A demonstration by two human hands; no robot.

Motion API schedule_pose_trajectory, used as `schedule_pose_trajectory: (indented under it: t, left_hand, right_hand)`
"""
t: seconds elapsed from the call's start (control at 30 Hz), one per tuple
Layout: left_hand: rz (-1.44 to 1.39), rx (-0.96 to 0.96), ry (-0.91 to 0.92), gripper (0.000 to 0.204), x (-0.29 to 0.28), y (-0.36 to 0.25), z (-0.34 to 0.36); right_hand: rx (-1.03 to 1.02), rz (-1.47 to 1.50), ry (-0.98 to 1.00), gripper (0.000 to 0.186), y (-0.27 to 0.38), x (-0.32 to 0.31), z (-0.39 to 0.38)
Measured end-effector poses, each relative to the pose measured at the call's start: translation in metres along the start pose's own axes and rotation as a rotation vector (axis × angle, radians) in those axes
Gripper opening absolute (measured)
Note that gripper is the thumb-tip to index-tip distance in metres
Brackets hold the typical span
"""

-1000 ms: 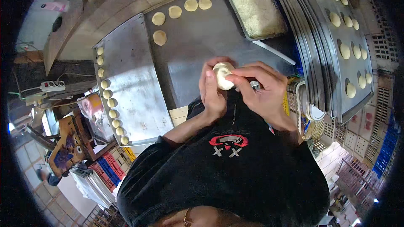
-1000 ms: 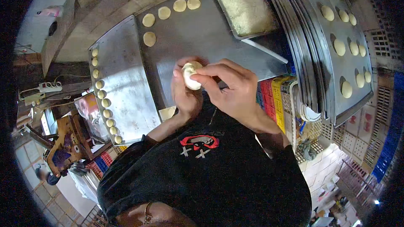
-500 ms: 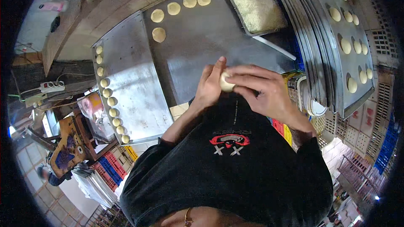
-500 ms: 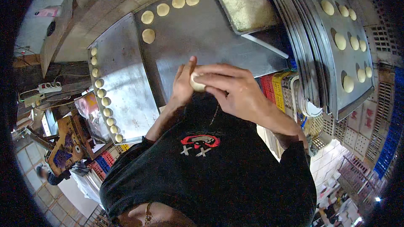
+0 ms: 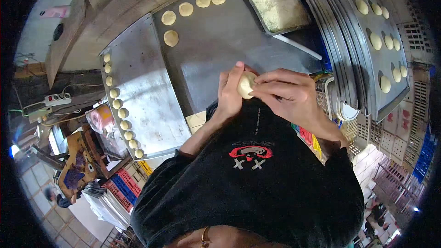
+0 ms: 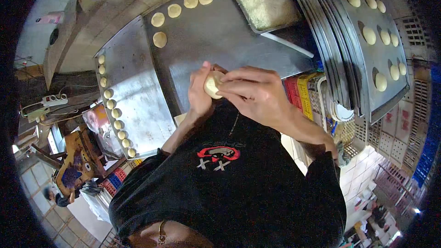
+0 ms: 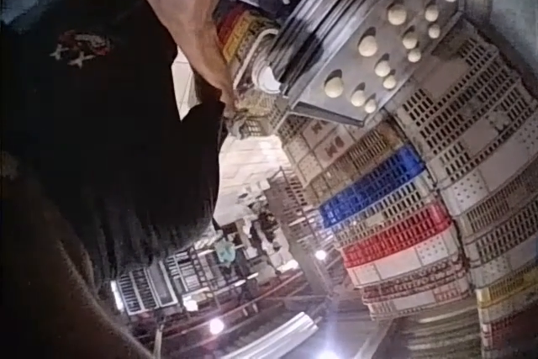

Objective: Shaping bread dough balls and adding a filling or topping onto them using a piping bag.

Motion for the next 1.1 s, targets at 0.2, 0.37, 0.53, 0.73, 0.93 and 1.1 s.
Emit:
schedule_pose_trajectory:
  t: [0.2, 0.37, 0.53, 0.73, 0.93, 1.1]
  left_hand:
    - [0.209, 0.226, -0.252, 0.056, 0.003, 0.026, 0.003]
    - [-0.486, -0.494, 0.340, 0.049, 0.027, 0.011, -0.002]
    - [-0.208, -0.211, 0.201, 0.046, 0.029, 0.026, 0.005]
    - [0.029, -0.450, 0.274, 0.045, 0.053, 0.031, 0.011]
    - [-0.148, -0.690, 0.404, 0.058, 0.072, 0.047, 0.018]
    - [-0.287, -0.780, 0.406, 0.063, 0.103, 0.039, 0.019]
  right_hand:
    - [0.106, 0.022, -0.017, 0.021, 0.002, -0.007, 0.003]
    - [0.334, 0.005, 0.012, 0.020, -0.001, -0.017, -0.012]
    - [0.258, -0.068, 0.012, 0.017, -0.007, -0.027, -0.021]
    - [0.265, -0.067, 0.028, 0.020, -0.013, -0.048, -0.036]
    - [0.396, -0.023, -0.024, 0.018, -0.020, -0.064, -0.044]
    - [0.520, -0.034, -0.094, 0.020, -0.033, -0.077, -0.052]
Point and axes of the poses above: each hand's wrist, its own z-axis towards the middle knuckle, its own x-axis out of the palm, y = z × x, the point moved 3 cm from there along z, towards the middle knuckle, and after that the axes turned 9 degrees about -z, right-handed, at the moved point
